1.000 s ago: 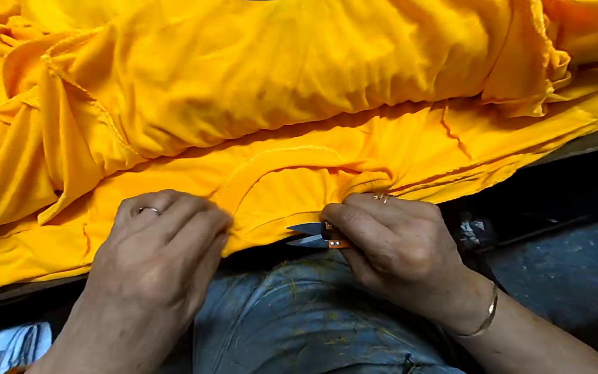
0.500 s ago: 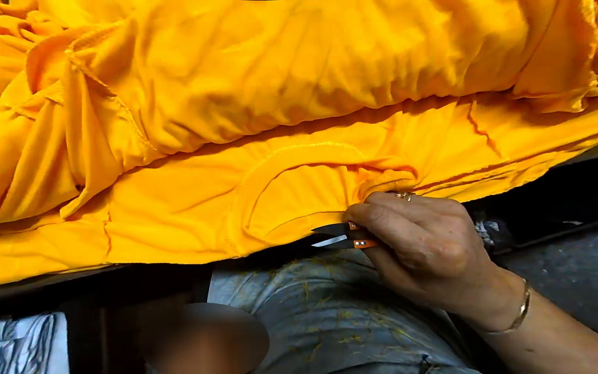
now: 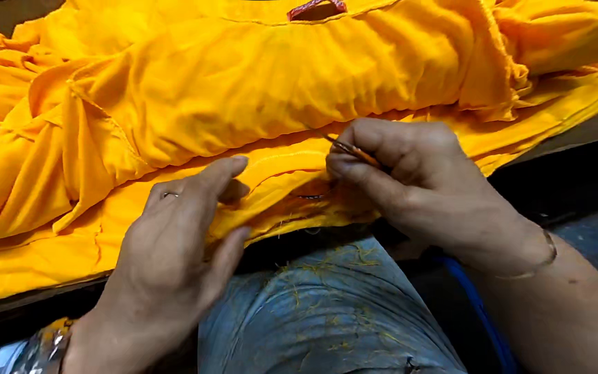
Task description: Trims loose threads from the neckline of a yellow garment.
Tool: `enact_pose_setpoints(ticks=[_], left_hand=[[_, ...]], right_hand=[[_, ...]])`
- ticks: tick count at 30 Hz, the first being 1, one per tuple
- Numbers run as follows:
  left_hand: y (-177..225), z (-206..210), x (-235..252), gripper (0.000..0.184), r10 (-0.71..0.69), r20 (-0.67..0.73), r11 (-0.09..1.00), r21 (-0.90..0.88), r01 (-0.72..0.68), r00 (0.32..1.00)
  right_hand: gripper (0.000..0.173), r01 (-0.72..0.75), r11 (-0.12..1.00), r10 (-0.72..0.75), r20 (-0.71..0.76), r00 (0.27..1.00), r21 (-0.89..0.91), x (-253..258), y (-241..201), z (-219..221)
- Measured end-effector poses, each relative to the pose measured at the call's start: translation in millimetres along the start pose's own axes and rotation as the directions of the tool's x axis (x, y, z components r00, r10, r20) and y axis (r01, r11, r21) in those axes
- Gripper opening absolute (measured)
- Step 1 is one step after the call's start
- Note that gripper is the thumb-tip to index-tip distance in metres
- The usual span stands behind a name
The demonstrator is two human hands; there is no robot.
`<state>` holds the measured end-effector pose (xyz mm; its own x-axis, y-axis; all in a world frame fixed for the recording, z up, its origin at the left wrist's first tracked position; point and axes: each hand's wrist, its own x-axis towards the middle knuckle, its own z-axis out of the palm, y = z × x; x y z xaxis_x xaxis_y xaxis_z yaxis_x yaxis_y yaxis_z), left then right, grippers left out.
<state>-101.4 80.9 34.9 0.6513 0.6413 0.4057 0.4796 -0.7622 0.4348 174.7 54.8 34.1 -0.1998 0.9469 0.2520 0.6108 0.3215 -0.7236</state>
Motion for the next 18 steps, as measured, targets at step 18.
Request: enact_pose_setpoints(ticks=[18], left_hand=[[-6.2, 8.8, 14.7, 0.063, -0.201, 0.012, 0.924, -0.330, 0.193, 0.980]], right_hand=[[0.025, -0.248, 0.955, 0.227, 0.137, 0.964, 0.162, 18.7, 7.7, 4.4]])
